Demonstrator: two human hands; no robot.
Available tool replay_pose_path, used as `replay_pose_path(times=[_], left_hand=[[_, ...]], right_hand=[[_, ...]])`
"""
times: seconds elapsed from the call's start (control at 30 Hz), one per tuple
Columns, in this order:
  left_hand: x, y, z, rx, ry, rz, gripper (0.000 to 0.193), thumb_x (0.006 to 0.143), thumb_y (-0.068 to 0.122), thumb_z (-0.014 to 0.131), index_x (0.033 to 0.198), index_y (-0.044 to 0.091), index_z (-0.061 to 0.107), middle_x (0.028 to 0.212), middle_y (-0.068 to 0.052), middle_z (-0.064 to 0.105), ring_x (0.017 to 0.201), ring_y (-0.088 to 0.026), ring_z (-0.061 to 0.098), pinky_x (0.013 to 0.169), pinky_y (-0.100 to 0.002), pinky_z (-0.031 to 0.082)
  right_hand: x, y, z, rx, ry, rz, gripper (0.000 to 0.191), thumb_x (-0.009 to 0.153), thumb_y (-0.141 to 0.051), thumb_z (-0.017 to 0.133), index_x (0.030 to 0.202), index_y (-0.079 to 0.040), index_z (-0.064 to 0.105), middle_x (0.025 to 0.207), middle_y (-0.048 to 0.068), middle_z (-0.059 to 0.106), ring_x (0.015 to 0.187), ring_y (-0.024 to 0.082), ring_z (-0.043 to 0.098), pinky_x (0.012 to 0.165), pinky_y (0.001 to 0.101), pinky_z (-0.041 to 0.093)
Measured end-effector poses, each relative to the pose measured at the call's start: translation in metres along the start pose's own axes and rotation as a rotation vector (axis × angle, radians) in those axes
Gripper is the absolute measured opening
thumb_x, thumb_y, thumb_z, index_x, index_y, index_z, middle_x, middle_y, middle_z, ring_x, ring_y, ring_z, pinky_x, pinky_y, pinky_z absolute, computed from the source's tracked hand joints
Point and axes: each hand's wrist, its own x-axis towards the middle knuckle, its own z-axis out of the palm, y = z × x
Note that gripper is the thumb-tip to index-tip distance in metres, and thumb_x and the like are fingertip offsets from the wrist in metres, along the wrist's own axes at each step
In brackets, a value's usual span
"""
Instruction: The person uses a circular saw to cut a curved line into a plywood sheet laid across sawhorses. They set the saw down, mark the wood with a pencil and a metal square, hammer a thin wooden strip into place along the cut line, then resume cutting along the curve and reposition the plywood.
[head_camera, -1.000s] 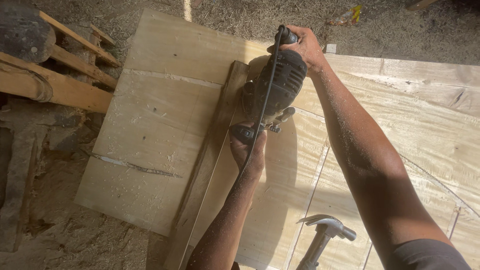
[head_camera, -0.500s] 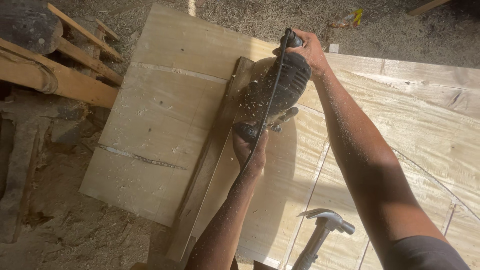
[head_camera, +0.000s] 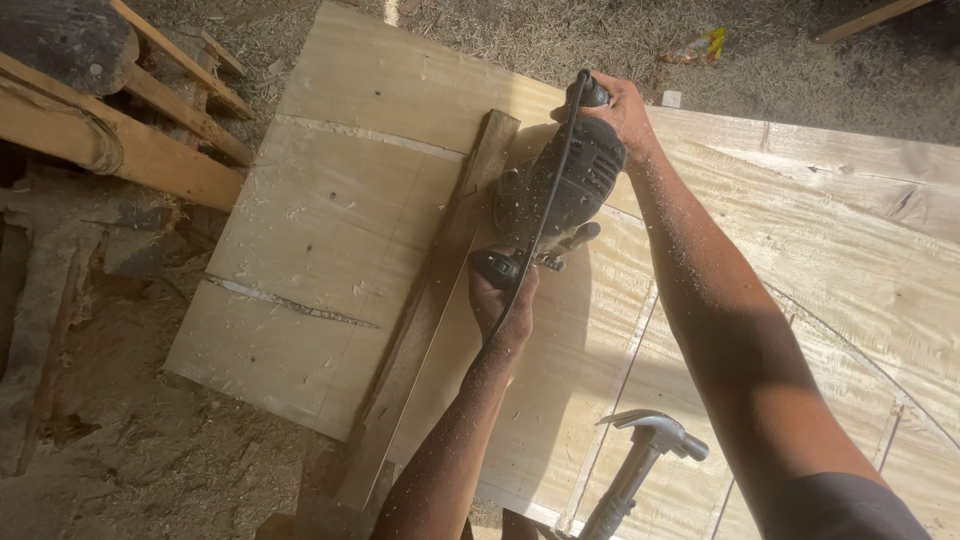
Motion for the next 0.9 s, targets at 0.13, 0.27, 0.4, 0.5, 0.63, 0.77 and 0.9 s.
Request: replay_pose_path(times=[0.13,0.27,0.4,0.5,0.63,0.77,0.9], left_hand=[[-0.002,0.005,-0.005,0.058,0.002,-0.027,0.035,0.082,0.008,0.077,0.107,0.008,0.054,0.098,0.0,0.057,0.086,-0.009,0.057,0.079,-0.027,0.053],[-0.005,0.01,-0.008,0.137,0.025,-0.049,0.034,0.08,0.009,0.077,0.107,0.008,0.055,0.097,0.0,0.057,0.087,-0.01,0.057,0.081,-0.028,0.053],[-0.01,0.014,-0.013,0.054,-0.026,0.059,0.032,0.084,0.011,0.076,0.11,0.007,0.057,0.1,0.0,0.056,0.089,-0.011,0.055,0.084,-0.029,0.052],[-0.017,0.018,-0.018,0.097,-0.024,0.04,0.033,0.084,0.013,0.077,0.109,0.007,0.057,0.1,0.0,0.057,0.089,-0.011,0.056,0.083,-0.029,0.052],[-0.027,0.026,-0.024,0.111,0.012,-0.074,0.032,0.084,0.018,0.079,0.105,0.008,0.057,0.095,0.0,0.059,0.084,-0.01,0.056,0.077,-0.029,0.052],[-0.039,0.038,-0.03,0.043,0.025,-0.222,0.034,0.084,0.02,0.079,0.106,0.008,0.057,0.092,-0.002,0.056,0.078,-0.011,0.053,0.072,-0.029,0.049],[-0.048,0.05,-0.037,0.053,0.006,-0.103,0.034,0.085,0.018,0.08,0.109,0.009,0.056,0.098,-0.001,0.057,0.086,-0.009,0.056,0.078,-0.028,0.051]], right_hand=[[-0.002,-0.001,0.004,-0.013,0.012,0.0,0.023,0.087,-0.017,0.088,0.089,-0.008,0.067,0.083,0.001,0.068,0.079,0.013,0.071,0.075,0.0308,0.062],[-0.005,-0.003,0.007,0.048,0.011,0.025,0.02,0.086,-0.019,0.084,0.09,-0.009,0.067,0.083,0.001,0.071,0.086,0.015,0.076,0.079,0.033,0.065],[-0.012,-0.001,0.009,0.129,-0.005,0.035,0.02,0.089,-0.023,0.08,0.093,-0.009,0.066,0.087,0.003,0.075,0.091,0.017,0.078,0.081,0.0347,0.065],[-0.019,0.0,0.014,0.088,-0.008,0.009,0.022,0.089,-0.021,0.083,0.094,-0.006,0.067,0.089,0.004,0.071,0.093,0.019,0.078,0.085,0.036,0.066],[-0.028,-0.001,0.022,0.11,-0.002,0.057,0.016,0.087,-0.014,0.08,0.094,-0.006,0.067,0.087,0.004,0.072,0.091,0.018,0.078,0.082,0.0343,0.066],[-0.039,-0.006,0.031,0.024,0.03,0.1,0.016,0.085,-0.004,0.081,0.095,-0.004,0.067,0.088,0.004,0.072,0.088,0.017,0.076,0.08,0.0339,0.064],[-0.05,-0.012,0.041,-0.14,0.066,0.126,0.02,0.088,-0.004,0.086,0.095,-0.001,0.067,0.087,0.006,0.07,0.081,0.017,0.068,0.074,0.0349,0.058]])
